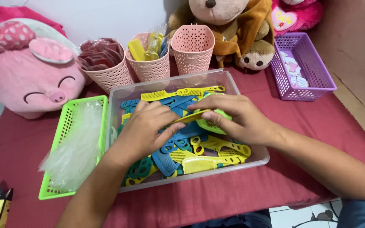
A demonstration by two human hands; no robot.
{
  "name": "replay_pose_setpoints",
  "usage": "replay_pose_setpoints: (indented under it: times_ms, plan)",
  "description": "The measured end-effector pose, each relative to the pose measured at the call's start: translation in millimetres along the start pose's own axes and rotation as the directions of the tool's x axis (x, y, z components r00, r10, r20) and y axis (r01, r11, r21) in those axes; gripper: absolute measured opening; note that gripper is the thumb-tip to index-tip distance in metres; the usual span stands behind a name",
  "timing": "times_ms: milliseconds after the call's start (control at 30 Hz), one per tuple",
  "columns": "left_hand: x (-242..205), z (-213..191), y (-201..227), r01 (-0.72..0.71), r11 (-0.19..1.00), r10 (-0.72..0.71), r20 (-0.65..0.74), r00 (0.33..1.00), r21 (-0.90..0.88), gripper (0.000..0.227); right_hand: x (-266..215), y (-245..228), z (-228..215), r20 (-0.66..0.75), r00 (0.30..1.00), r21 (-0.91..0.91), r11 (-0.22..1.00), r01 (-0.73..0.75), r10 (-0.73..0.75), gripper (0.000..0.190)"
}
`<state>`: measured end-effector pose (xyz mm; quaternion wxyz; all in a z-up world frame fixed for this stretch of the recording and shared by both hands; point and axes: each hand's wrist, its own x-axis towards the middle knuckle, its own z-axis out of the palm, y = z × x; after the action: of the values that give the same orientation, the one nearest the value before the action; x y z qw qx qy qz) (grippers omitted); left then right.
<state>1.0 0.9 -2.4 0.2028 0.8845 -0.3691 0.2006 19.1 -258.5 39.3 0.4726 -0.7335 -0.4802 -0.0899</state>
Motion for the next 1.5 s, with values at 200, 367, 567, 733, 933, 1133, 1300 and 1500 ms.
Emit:
replay_pose_setpoints:
  times_ms: [200,367,567,733,933,1133,1300,1500]
  plan:
    - [-2.8,0.5,-8.4,0.067,0.988,-0.056,-0.082,0.995,0.141,0.018,-8.8,78.9,-16.5,0.014,0.999,-0.372,0.927,0.041,-0.039,0.014]
    - [-5.3,2.3,-10.5,0.127,0.978,-0.108,-0.117,0.987,0.166,0.015,-31.6,131.8,1.8,0.207,0.976,-0.792,0.598,0.124,0.071,0.018]
    - [-4.9,3.2,-11.1,0.164,0.974,-0.150,-0.099,0.984,0.159,0.014,-38.3,135.5,13.1,0.209,0.975,-0.907,0.387,0.166,0.072,0.013]
    - [-3.3,0.9,-9.3,0.162,0.972,-0.150,-0.081,0.985,0.169,0.014,-41.1,150.9,19.3,0.279,0.960,-0.901,0.342,0.267,-0.013,0.009]
    - [-2.9,-1.2,-8.9,0.186,0.972,-0.182,-0.045,0.982,0.142,0.016,-35.2,140.0,17.3,0.264,0.964,-0.892,0.373,0.255,-0.028,0.016]
    - [-2.9,-2.6,-6.0,0.186,0.972,-0.180,-0.050,0.982,0.146,0.013,-28.0,126.4,8.9,0.223,0.970,-0.764,0.635,0.113,0.095,0.015]
    - [-3.4,-0.7,-6.1,0.201,0.964,-0.199,-0.028,0.980,0.172,0.014,-24.9,125.6,3.3,0.234,0.958,-0.639,0.769,0.022,0.168,0.012]
    - [-6.9,8.1,-17.0,0.241,0.956,-0.251,0.038,0.967,0.166,0.010,-19.6,109.0,-0.3,0.221,0.973,-0.575,0.815,0.075,0.067,0.008]
